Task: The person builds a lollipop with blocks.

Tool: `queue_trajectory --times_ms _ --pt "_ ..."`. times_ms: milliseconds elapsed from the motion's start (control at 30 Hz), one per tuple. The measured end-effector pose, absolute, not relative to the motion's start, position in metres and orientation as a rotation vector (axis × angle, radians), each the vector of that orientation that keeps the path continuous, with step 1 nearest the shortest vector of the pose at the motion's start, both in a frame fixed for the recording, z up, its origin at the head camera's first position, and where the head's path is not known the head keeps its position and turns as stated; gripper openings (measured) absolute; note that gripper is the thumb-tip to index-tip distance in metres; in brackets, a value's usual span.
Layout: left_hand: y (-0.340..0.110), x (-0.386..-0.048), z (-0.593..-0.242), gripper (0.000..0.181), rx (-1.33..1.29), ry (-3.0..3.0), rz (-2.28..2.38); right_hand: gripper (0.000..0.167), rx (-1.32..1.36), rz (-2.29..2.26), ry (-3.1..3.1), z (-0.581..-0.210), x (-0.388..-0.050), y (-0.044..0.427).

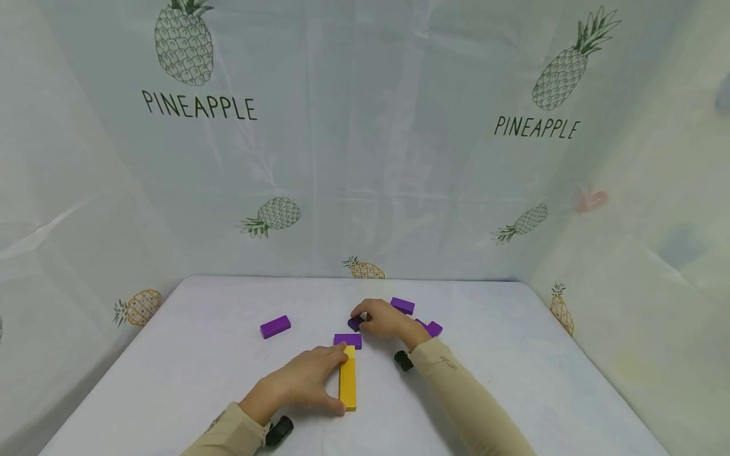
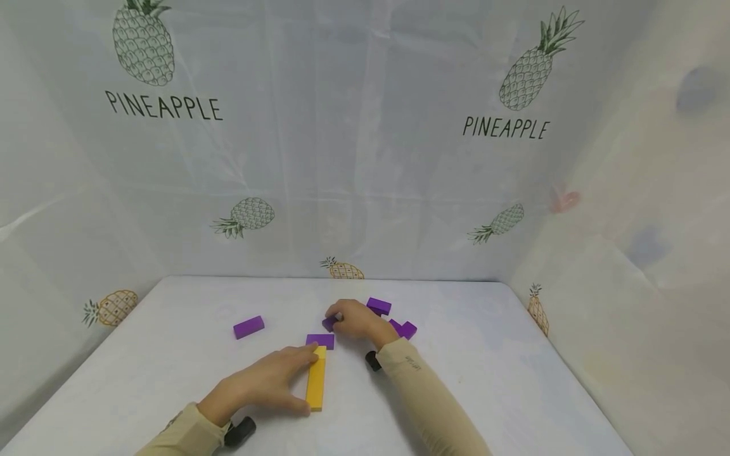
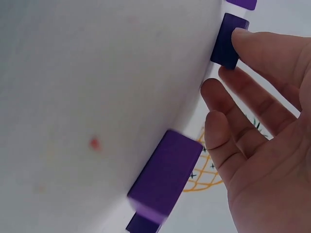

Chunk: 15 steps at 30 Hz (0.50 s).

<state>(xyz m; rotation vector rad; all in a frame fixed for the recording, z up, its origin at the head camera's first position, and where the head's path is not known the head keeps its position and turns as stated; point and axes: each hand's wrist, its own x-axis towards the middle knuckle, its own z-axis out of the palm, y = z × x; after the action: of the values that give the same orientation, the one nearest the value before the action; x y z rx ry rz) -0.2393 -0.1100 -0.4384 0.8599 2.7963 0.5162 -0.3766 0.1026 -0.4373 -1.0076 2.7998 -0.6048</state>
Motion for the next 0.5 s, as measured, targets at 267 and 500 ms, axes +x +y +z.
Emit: queue_trajectory --times_ms 267,500 --pt "-0.1090 -0.2406 -0.4383 0.089 0.859 2.793 0.519 0.032 -0.960 -0.659 2.762 -0.4357 -0.3722 0.0961" --pt "-0.1085 -0.2398 -0.4379 0.090 0.852 2.794 0.522 0.036 -0.923 -0.723 2.752 -0.4341 -0.3711 0.0976"
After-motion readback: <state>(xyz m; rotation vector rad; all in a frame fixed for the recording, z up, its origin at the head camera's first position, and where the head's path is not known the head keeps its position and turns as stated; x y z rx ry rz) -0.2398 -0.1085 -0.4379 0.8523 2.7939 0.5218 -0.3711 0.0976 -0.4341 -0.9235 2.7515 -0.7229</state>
